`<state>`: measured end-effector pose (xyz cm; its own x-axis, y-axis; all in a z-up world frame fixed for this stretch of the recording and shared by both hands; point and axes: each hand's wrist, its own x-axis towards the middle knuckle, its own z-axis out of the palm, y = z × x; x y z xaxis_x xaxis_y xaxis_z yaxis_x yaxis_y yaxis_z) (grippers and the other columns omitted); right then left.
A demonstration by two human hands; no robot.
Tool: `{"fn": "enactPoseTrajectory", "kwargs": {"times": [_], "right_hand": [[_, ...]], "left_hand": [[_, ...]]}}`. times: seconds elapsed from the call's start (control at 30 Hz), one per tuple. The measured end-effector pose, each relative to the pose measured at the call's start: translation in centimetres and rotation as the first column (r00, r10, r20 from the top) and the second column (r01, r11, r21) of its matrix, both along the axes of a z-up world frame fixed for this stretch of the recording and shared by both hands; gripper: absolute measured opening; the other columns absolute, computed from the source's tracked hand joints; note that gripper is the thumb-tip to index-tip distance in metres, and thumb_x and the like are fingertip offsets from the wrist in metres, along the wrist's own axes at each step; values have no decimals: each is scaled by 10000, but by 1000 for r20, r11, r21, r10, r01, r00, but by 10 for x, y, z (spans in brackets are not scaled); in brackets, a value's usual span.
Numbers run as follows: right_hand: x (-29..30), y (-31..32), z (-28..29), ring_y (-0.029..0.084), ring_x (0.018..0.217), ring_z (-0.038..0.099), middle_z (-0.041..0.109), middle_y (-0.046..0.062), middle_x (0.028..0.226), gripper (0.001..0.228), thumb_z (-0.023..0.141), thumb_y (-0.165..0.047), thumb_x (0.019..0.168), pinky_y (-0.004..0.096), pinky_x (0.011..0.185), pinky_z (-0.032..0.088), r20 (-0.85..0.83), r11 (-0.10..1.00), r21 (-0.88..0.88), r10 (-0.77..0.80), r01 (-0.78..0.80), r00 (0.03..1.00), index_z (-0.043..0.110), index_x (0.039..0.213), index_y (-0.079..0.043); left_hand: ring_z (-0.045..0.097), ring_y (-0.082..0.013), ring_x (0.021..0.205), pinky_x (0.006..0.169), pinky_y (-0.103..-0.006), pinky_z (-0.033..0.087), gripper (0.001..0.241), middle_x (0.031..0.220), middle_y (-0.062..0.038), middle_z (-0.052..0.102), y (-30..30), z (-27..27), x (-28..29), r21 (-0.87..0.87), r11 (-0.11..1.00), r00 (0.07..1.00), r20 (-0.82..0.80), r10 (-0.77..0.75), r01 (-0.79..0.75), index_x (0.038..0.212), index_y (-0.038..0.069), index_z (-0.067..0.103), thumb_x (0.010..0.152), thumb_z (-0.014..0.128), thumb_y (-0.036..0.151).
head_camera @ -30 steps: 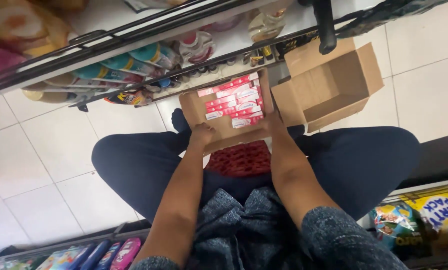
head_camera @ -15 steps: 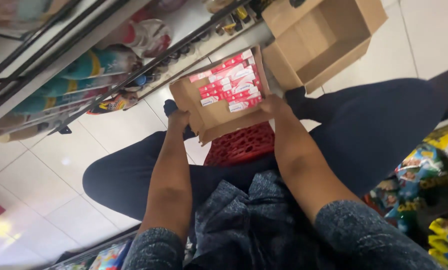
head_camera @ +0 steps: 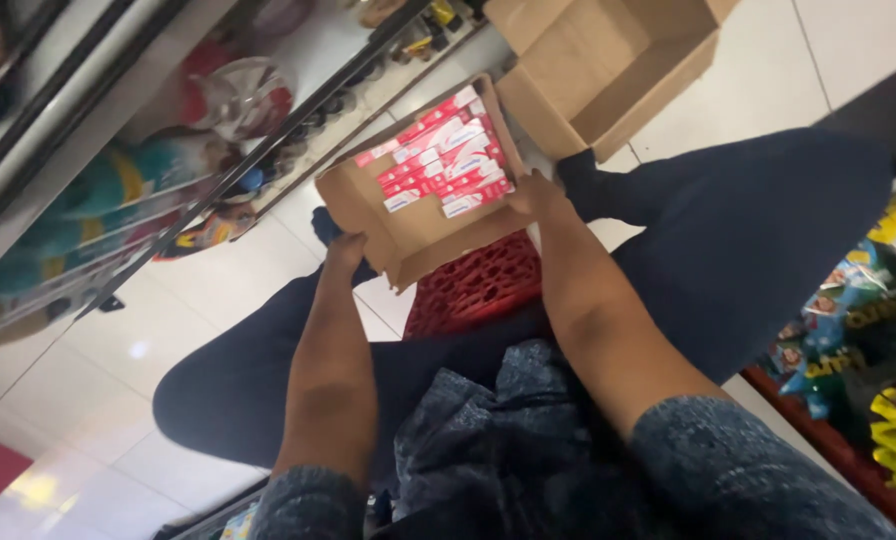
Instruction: Scanning and placing boxes of toothpaste onto a grocery store shelf.
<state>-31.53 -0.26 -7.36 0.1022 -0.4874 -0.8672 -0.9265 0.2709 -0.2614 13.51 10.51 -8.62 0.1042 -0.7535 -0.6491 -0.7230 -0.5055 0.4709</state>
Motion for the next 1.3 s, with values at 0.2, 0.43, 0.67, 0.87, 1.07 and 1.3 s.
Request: {"fn": "enactPoseTrajectory", "kwargs": {"times": [0.2, 0.43, 0.67, 0.87, 1.07, 1.3], "right_hand": [[-11, 26, -112, 507, 1338, 488, 642, 229, 1347, 404, 528, -326, 948, 511, 1159, 396, 97, 825, -346, 504, -446, 858, 765, 1194, -110], [3, 18, -71, 420, 1193, 638, 666, 271, 1220, 428, 602, -316, 918, 441, 1044, 509, 162, 993, -91, -54, 70, 985, 723, 1152, 21], [5, 14, -79, 483, 1211, 528, 642, 280, 1183, 393, 698, -319, 800, 484, 986, 454, 311, 908, -371, -77, 196, 947, 740, 1042, -13], [12, 10, -56, 374, 1331, 555, 668, 207, 1330, 361, 614, -329, 908, 429, 1136, 456, 223, 922, -210, -280, 327, 934, 715, 1125, -59], [8, 2, -41, 392, 1448, 327, 531, 181, 1444, 467, 657, -328, 845, 447, 1113, 362, 206, 969, -170, -142, 179, 968, 676, 1235, -72], [23, 9, -72, 454, 1276, 546, 485, 306, 1443, 711, 641, -451, 880, 451, 1083, 449, 216, 966, -176, -151, 191, 965, 527, 1449, -40]], "left_hand": [[709, -308, 1114, 958, -397, 501, 443, 1162, -201, 747, -15, 35, -18, 205, 974, 991, -74, 115, -98, 1178, 7, 711, 933, 585, 355], [688, -307, 1130, 968, -383, 504, 465, 1189, -204, 725, -26, 33, -14, 165, 980, 993, -15, 117, -113, 1179, 10, 712, 902, 637, 376], [675, -339, 1126, 948, -409, 489, 448, 1171, -203, 726, -12, 37, -15, 162, 981, 994, 0, 110, -108, 1205, 37, 706, 937, 600, 381], [735, -275, 1071, 930, -372, 522, 405, 1126, -183, 770, -11, 47, -19, 197, 944, 963, 89, 253, -266, 1157, 4, 742, 897, 660, 303], [685, -202, 1078, 939, -322, 499, 387, 1184, -142, 744, 8, 2, 2, 213, 932, 928, -172, 330, -292, 1212, -5, 716, 934, 659, 259], [666, -169, 985, 810, -348, 517, 396, 1119, -73, 714, -17, 37, -24, 526, 640, 695, -121, 708, -560, 1227, 61, 688, 906, 710, 291]]}}
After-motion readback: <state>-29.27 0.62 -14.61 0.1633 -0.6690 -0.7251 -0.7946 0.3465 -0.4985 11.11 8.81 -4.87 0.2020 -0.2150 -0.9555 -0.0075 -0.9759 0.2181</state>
